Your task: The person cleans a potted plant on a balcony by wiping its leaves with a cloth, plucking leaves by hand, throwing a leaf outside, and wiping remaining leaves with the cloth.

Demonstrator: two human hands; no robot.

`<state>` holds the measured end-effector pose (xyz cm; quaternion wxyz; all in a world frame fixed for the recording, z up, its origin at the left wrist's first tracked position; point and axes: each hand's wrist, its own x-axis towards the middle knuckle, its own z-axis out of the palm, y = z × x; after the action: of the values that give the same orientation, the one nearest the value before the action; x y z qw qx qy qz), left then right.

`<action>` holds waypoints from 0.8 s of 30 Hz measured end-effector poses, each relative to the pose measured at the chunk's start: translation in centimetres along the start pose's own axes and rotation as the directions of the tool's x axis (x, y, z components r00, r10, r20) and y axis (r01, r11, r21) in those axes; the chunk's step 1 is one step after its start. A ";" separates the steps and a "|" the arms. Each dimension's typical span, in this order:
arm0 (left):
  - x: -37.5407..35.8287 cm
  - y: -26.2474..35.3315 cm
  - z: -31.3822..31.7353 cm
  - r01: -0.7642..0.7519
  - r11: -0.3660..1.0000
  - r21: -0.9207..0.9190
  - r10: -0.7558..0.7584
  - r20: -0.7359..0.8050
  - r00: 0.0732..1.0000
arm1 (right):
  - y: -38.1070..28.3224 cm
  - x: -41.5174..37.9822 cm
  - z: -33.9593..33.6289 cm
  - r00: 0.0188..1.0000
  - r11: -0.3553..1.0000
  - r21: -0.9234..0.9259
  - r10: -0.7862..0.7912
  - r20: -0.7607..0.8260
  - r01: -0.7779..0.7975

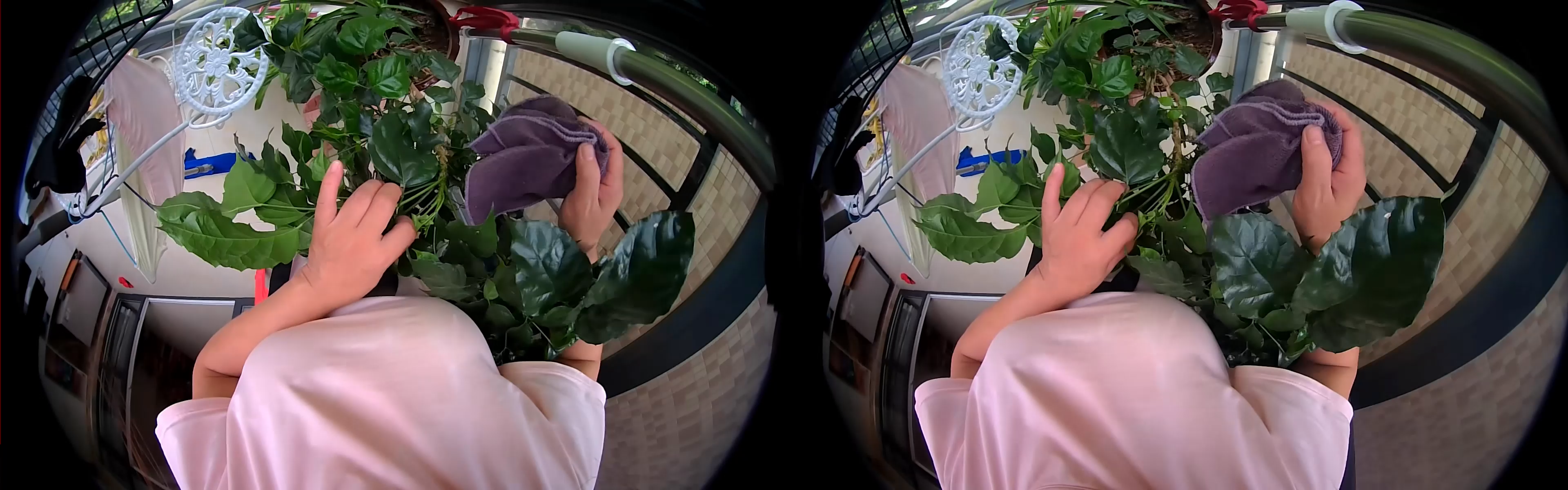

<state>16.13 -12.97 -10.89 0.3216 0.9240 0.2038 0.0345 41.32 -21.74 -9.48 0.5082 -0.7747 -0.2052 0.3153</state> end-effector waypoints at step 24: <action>-2.0 -0.8 0.2 0.092 0.995 0.043 -0.093 0.014 0.996 | 9.4 6.1 7.3 0.330 0.868 -0.289 0.156 0.931 0.403</action>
<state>14.05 -13.31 -11.36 0.3047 0.9205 0.2446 0.0077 40.62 -16.77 -21.89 0.1139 -0.5299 -0.5894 0.5990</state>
